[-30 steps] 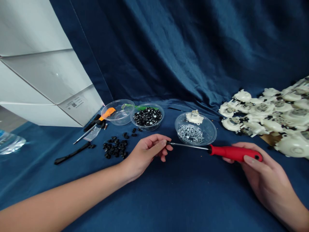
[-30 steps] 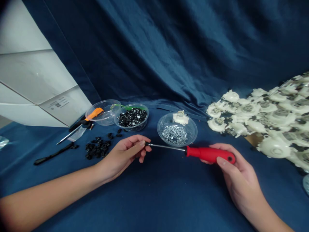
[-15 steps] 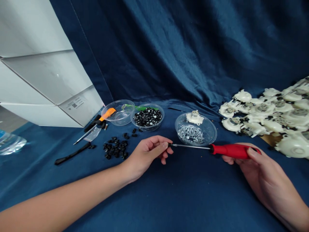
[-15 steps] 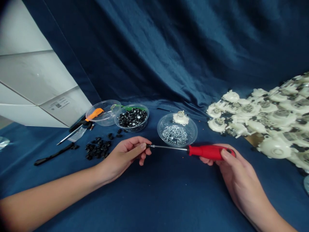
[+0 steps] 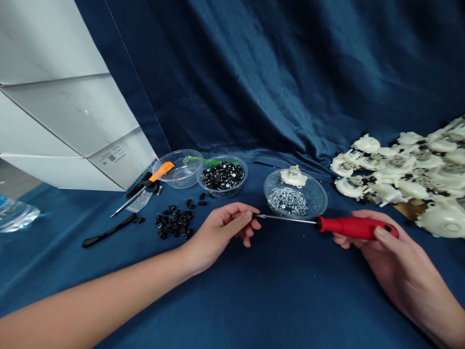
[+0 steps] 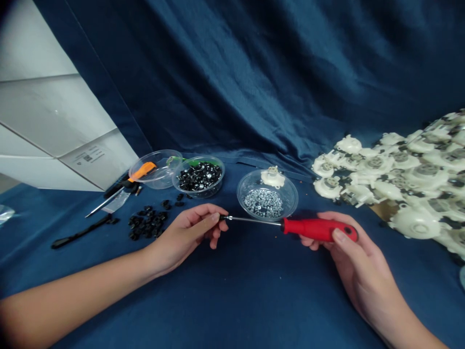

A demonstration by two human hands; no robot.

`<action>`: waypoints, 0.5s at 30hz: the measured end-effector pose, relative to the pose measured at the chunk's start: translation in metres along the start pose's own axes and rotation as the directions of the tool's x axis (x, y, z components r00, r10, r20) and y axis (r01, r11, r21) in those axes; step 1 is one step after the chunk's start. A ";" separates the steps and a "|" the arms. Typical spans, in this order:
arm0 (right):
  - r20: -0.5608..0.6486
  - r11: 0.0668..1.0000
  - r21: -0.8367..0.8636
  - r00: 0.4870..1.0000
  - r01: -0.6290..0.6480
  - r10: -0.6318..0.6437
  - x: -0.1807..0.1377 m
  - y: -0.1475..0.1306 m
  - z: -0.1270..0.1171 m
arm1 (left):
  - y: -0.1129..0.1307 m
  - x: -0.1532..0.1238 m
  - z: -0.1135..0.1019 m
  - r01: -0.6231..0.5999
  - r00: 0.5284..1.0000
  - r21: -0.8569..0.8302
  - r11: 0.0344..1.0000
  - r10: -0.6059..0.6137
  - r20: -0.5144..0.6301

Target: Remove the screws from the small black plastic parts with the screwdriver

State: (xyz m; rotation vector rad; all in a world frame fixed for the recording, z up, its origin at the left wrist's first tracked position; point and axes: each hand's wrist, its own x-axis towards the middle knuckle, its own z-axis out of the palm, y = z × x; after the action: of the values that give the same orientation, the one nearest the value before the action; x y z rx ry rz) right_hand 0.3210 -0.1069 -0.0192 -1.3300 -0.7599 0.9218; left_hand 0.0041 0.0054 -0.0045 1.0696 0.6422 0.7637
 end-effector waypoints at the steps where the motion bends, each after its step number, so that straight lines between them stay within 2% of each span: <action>1: 0.011 1.000 0.006 1.000 -0.001 0.001 0.000 0.001 -0.001 | 0.001 0.000 0.001 -0.002 1.000 -0.008 1.000 0.002 -0.006; 7: 0.003 1.000 0.025 1.000 0.010 -0.010 0.002 0.000 0.000 | 0.001 -0.001 0.002 -0.003 1.000 -0.003 1.000 0.003 -0.002; 15: 0.039 1.000 -0.011 0.999 0.027 -0.026 0.001 -0.002 0.002 | -0.002 -0.004 0.001 -0.028 0.998 0.179 0.983 0.039 -0.054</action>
State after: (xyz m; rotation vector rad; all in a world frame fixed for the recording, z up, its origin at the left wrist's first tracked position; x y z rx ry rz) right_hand 0.3197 -0.1054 -0.0167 -1.3127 -0.8124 0.9259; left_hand 0.0032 0.0015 -0.0053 1.2284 0.7544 0.7791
